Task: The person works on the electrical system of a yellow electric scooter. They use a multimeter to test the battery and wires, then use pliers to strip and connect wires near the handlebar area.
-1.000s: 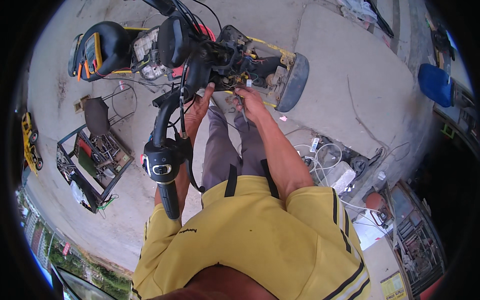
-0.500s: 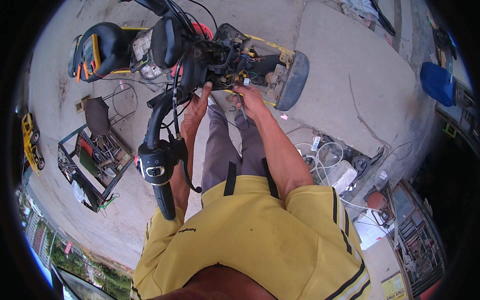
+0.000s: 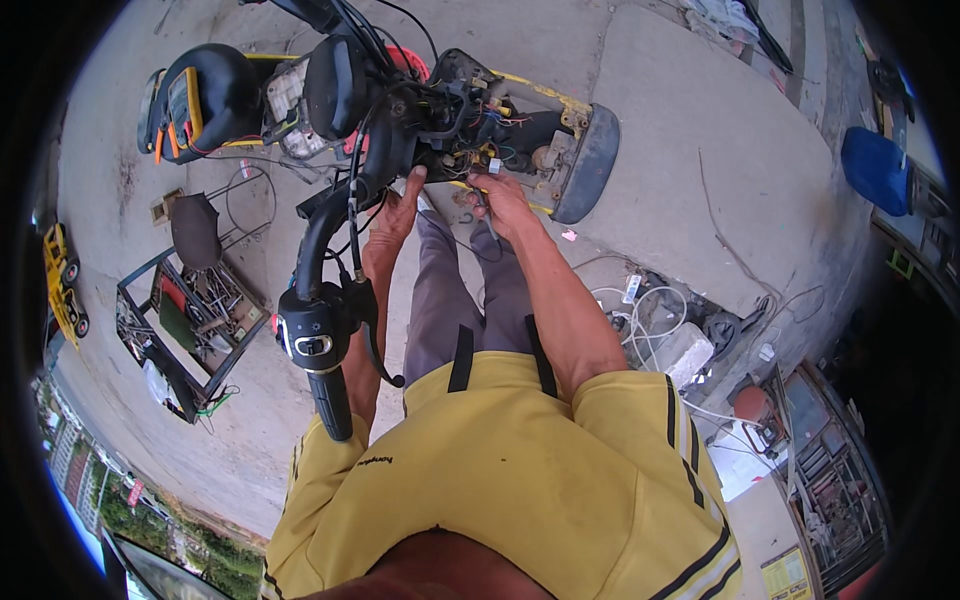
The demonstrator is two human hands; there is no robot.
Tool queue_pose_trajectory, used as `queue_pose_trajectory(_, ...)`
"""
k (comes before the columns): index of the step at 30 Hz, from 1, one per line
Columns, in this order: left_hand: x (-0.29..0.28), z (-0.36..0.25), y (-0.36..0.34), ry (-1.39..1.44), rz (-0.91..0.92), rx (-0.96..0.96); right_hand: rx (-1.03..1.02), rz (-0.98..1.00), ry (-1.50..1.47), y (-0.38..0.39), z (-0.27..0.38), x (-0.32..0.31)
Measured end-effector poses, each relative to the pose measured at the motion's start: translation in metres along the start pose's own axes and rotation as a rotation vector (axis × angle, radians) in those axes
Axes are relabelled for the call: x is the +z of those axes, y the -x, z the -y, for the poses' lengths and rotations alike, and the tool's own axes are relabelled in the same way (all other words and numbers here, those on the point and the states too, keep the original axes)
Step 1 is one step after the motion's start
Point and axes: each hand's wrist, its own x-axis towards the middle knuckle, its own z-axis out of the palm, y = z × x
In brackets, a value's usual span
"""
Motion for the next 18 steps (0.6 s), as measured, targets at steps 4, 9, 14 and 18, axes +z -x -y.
queue_pose_trajectory(4,0.006,0.001,0.000,-0.125,-0.011,0.033,-0.011,-0.002,0.002,0.000,0.000,-0.002)
queue_pose_trajectory(9,0.007,0.000,0.001,-0.018,0.018,-0.031,0.014,-0.035,0.038,-0.007,0.002,-0.003)
queue_pose_trajectory(14,0.017,0.060,-0.008,0.355,0.037,-0.062,-0.008,-0.061,0.028,-0.002,-0.001,0.000)
queue_pose_trajectory(18,0.020,0.093,-0.014,0.300,-0.003,-0.039,0.025,-0.015,0.056,-0.015,-0.008,-0.012)
